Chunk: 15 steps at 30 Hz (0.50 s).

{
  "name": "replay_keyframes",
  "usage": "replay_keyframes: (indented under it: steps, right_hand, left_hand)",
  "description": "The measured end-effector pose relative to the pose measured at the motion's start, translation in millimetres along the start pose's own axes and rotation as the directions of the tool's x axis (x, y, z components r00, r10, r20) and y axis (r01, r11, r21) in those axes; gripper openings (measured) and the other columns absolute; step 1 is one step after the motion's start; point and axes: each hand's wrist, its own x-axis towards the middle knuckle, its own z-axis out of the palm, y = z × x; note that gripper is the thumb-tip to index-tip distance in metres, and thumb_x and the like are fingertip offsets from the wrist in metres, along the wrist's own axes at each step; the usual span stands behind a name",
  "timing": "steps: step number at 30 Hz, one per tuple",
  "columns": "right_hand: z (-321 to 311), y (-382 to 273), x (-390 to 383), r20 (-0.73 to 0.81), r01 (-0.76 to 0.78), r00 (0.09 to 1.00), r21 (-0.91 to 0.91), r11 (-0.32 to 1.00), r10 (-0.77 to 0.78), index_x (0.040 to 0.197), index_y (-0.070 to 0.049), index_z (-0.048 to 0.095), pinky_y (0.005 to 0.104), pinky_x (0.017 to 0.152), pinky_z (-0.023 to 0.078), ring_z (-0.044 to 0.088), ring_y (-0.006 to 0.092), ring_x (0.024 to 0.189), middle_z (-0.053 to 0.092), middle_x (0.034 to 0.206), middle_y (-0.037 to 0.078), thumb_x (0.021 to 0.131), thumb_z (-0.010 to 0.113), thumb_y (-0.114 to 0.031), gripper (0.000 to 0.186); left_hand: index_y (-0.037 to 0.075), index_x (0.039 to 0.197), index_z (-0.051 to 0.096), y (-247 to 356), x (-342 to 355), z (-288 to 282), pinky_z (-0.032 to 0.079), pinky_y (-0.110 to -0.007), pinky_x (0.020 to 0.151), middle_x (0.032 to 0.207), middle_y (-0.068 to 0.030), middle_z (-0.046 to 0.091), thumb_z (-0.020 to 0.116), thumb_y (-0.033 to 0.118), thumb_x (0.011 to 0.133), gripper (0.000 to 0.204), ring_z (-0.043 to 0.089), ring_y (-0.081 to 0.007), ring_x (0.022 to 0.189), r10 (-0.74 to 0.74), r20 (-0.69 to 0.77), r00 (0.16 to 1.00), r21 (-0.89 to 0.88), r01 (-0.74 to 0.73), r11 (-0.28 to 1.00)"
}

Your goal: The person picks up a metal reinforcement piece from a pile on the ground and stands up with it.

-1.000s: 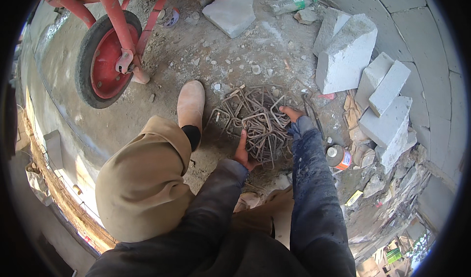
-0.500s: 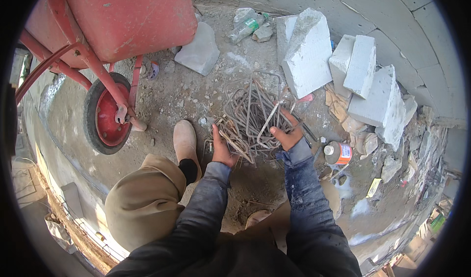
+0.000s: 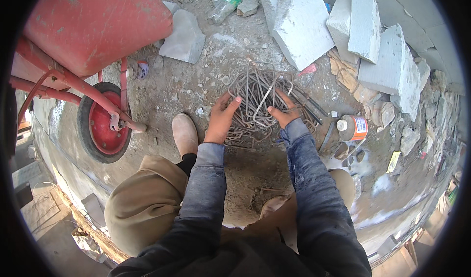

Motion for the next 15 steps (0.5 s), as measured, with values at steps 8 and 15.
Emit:
replay_keyframes:
  steps: [8,15]
  right_hand:
    - [-1.5,-15.8,-4.7,0.022,0.204,0.979,-0.063,0.977,-0.203,0.126,-0.01,0.042,0.0346,0.103,0.022,0.029,0.0245,0.125,0.036,0.133,0.01,0.068,0.069,-0.019,0.065]
    - [3.1,-28.5,-11.4,-0.027,0.282,0.954,-0.265,0.922,-0.299,0.121,-0.016,0.048,0.0451,0.103,0.019,0.017,0.0323,0.128,0.028,0.137,0.011,0.065,0.072,-0.021,0.061]
  left_hand:
    - [-0.004,0.094,0.056,-1.8,-4.0,19.2,0.042,-0.029,0.074,0.09,-0.014,0.057,0.073,0.017,0.066,0.039,0.054,-0.0196,0.083,0.28,-0.222,0.934,0.53,-0.125,0.839]
    - [0.0,0.083,0.053,26.2,-11.8,26.6,0.04,-0.021,0.056,0.075,-0.0028,0.057,0.067,0.003,0.07,0.02,0.049,-0.0072,0.064,0.125,-0.209,0.97,0.218,-0.078,0.973]
